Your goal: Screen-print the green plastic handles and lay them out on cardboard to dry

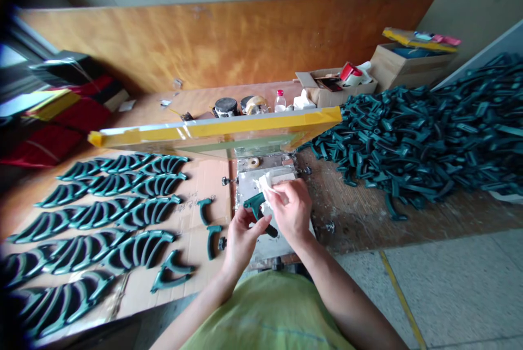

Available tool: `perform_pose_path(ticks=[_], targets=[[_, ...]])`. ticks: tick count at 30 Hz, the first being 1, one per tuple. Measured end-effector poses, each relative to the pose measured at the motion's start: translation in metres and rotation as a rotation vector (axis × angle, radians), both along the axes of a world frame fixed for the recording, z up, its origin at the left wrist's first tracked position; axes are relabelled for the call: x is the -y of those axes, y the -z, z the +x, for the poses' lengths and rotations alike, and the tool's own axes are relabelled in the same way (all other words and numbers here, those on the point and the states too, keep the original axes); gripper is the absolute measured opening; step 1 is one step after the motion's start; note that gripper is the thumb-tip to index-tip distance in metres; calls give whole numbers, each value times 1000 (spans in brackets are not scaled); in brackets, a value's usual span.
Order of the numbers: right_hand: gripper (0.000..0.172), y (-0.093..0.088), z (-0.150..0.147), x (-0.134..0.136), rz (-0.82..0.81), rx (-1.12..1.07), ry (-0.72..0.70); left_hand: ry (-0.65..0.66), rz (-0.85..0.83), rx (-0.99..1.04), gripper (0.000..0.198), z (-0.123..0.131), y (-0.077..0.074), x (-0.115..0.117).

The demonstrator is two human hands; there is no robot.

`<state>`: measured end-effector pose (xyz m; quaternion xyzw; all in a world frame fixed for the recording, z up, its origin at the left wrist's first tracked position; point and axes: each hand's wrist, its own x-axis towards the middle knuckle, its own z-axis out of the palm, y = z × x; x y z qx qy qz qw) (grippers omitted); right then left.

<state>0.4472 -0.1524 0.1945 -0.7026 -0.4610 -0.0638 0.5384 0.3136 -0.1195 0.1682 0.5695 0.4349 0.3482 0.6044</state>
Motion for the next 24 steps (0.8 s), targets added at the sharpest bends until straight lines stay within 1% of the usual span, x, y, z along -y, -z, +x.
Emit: perform_pose_path(ticks=[2,3,5,7,10,12,14,16,19,21,24], targets=[[11,-9,-20,-3,15,58,-97,14,43,-14,25,1,0,0],[11,-11,-27,-6,13,67,-140,19,62,-26,24,1,-1,0],[12,-8,-32,-13,4,63,-173,11,83,-46,25,1,-1,0],[14,2,-23,-20,-13,57,-134,18,72,-42,30,-1,-2,1],[14,16,6,-23,-52,11,-1,70,-5,29,33,-5,-3,2],[9,17,22,-18,-51,-75,73,98,-52,70,33,-7,-3,0],[16,10,27,-9,-27,-131,84,96,-76,82,34,-9,-1,-3],[19,-3,21,1,-10,-109,32,90,-104,85,35,-10,1,-7],[24,-19,-2,12,-19,4,-110,107,-143,104,35,-9,2,-10],[29,-23,-18,13,-47,109,-251,117,-124,103,33,-9,1,-12],[31,-20,-28,9,-117,276,-429,113,-59,84,28,-9,0,-13]])
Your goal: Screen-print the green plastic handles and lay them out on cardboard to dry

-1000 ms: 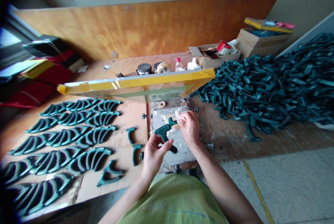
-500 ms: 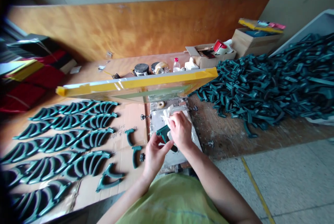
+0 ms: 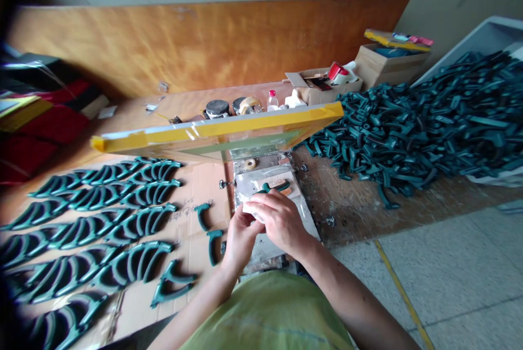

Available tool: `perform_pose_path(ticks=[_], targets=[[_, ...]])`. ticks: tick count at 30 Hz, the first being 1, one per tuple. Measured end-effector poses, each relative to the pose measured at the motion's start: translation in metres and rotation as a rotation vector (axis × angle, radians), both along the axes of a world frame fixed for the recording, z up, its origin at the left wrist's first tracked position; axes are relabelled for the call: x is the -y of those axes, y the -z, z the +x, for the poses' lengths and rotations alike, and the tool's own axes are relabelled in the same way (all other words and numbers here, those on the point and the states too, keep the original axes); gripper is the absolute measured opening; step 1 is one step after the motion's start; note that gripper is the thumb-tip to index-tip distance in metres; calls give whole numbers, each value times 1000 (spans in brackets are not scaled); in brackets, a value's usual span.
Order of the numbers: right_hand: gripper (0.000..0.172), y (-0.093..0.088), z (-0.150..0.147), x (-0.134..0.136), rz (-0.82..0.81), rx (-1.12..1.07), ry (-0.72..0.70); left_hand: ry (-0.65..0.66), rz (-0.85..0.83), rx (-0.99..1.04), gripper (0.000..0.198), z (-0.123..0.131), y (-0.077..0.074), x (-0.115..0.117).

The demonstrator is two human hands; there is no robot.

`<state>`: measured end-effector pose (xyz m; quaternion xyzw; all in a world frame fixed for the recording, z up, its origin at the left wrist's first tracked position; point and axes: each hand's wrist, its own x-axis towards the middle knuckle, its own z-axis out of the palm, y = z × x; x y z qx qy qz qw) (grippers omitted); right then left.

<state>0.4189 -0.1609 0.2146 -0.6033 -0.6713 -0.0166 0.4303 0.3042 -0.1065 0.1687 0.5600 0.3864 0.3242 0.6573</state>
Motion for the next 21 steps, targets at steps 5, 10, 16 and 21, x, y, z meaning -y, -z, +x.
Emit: perform_pose_path(ticks=[5,10,16,21], targets=[[32,14,23,-1,-63,168,14,14,-24,0,31,-6,1,-6],[38,13,45,9,-56,184,265,-3,-126,61,39,-9,-3,-15],[35,-4,9,-5,-40,200,53,40,-99,75,36,-9,-3,-19],[38,19,44,0,-106,48,232,14,-189,65,38,-18,-2,-34]])
